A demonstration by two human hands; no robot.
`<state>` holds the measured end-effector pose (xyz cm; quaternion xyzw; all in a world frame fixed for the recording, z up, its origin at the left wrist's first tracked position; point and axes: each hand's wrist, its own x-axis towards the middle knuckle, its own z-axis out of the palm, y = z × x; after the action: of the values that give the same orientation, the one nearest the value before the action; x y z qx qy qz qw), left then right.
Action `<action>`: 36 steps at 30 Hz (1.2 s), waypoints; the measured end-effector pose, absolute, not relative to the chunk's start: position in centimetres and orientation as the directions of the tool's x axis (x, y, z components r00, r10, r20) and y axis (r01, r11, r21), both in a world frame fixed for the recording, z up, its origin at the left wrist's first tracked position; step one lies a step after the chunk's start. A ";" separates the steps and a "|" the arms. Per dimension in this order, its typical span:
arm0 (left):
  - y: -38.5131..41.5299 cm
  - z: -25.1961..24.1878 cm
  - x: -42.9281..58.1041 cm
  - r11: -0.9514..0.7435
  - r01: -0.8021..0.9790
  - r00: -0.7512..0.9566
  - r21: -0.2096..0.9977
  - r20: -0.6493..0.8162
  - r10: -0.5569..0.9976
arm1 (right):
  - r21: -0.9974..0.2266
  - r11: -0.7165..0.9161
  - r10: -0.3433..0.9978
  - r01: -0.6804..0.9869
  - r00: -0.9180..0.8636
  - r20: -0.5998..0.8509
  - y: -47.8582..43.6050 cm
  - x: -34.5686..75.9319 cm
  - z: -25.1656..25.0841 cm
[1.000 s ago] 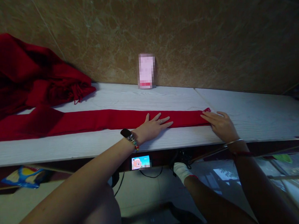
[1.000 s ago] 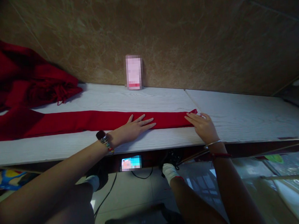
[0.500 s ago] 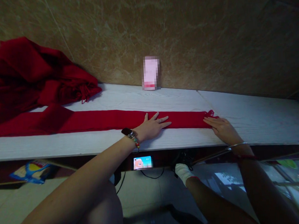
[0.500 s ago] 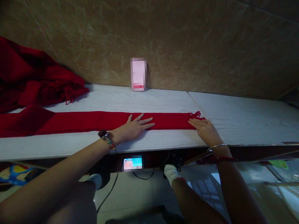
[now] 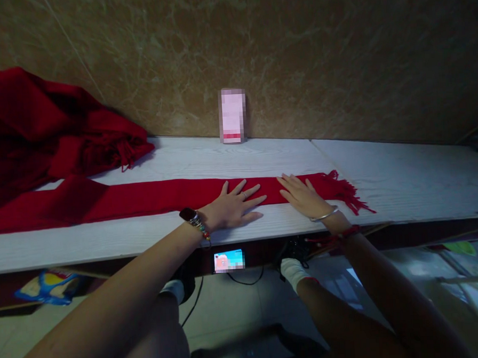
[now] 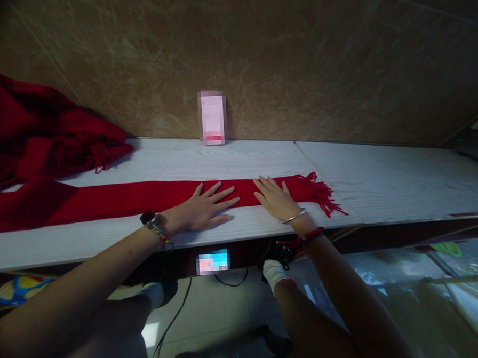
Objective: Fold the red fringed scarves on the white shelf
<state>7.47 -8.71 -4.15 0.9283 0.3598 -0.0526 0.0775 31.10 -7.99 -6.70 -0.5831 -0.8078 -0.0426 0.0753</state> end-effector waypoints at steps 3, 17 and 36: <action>-8.6 -4.2 7.4 -0.729 0.674 0.738 0.121 -0.147 0.658 | 0.019 0.183 0.975 0.983 -0.184 0.123 -7.6 33.5 -7.4; -8.6 -4.2 7.6 -0.726 0.677 0.735 0.119 -0.169 0.657 | -0.053 -0.267 0.901 0.962 0.269 0.340 -8.5 40.9 -4.3; -8.4 -4.2 7.6 -0.711 0.683 0.730 0.166 -0.169 0.662 | 0.098 -0.430 0.890 0.898 0.402 0.215 -7.9 40.1 -3.6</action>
<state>7.61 -8.43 -4.23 0.9237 0.3640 -0.0483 0.1091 40.07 -7.86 -3.55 -0.8372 -0.5337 -0.1179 0.0167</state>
